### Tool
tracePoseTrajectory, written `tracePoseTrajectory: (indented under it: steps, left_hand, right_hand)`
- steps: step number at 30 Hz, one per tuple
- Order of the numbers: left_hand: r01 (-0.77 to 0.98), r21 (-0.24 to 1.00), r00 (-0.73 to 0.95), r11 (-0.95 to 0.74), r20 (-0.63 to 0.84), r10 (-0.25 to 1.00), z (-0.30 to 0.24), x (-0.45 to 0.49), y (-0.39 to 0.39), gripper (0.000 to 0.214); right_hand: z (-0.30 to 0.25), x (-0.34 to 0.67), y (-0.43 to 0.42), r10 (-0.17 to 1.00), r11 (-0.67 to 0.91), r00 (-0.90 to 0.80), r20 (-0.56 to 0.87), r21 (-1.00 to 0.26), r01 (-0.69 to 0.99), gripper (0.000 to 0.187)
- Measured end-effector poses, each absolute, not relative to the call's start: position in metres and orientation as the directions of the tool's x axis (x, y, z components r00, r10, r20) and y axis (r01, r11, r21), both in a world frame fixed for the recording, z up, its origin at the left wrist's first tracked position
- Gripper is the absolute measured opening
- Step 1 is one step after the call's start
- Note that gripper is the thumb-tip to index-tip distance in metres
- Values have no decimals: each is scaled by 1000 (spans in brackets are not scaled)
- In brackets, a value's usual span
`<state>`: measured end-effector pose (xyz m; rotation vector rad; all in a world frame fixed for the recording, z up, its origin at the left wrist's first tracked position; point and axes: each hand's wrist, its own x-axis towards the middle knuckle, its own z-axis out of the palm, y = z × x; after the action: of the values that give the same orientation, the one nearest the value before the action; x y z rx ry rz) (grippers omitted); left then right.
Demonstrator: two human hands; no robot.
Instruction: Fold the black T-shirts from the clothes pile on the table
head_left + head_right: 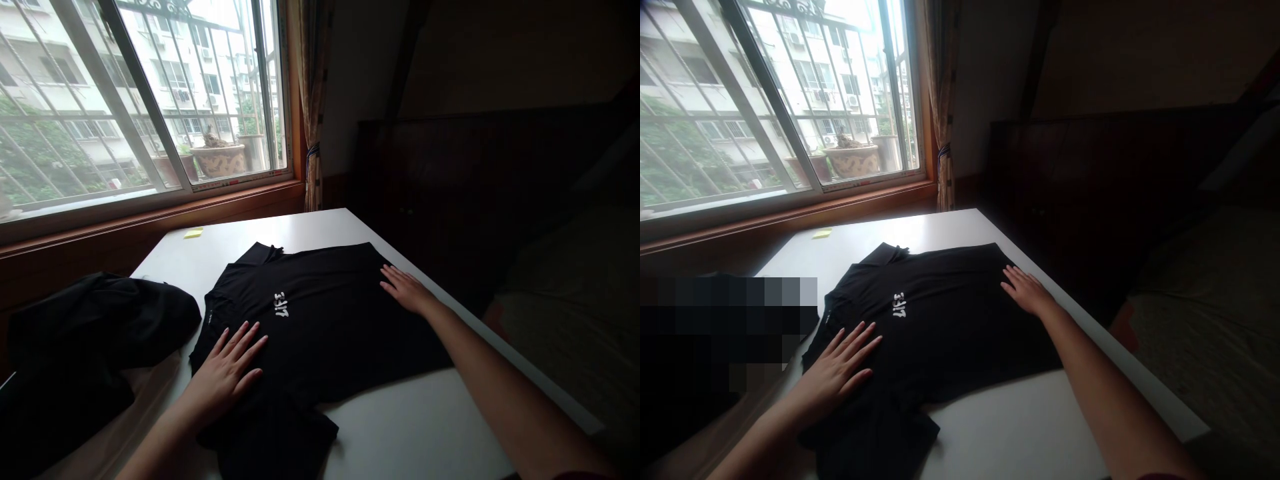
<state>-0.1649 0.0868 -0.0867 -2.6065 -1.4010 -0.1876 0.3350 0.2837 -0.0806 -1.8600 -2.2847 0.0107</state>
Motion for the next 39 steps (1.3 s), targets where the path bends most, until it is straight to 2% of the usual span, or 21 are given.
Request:
tracePoseTrajectory:
  steps: [8,11,13,16,20,23,27,30,36,39]
  left_hand:
    - [835,-24,542,-549,200,816,-84,-163,86,62]
    - [837,59,526,-544,187,830,-82,-166,86,58]
    - [824,157,514,-545,202,834,-82,-171,88,51]
    - [783,316,472,-536,260,842,-81,-181,90,40]
    - [744,420,435,-520,286,853,-80,-190,92,36]
    - [749,416,437,-515,273,857,-79,-191,91,35]
    - [747,398,455,-532,276,847,-78,-191,91,35]
    - [755,376,461,-537,278,843,-78,-191,91,34]
    - [758,345,479,-554,284,831,-81,-194,90,34]
    - [759,331,483,-561,293,825,-85,-196,92,34]
  right_hand:
    - [-70,343,267,959,205,-175,224,-116,972,53]
    - [-66,329,254,905,289,-232,357,-116,950,49]
    - [-60,309,238,841,415,-327,431,-126,901,43]
    - [-49,264,199,688,689,-574,444,-151,709,32]
    - [-39,190,130,340,940,-843,417,-182,289,22]
    - [-40,146,81,113,981,-900,420,-191,34,29]
    - [-45,116,46,-97,987,-925,368,-81,-135,14]
    - [-51,107,38,-123,989,-930,347,-36,-145,5]
    - [-61,101,33,-112,992,-930,350,-7,-122,18]
    - [-61,103,35,-101,990,-927,362,-58,-131,14]
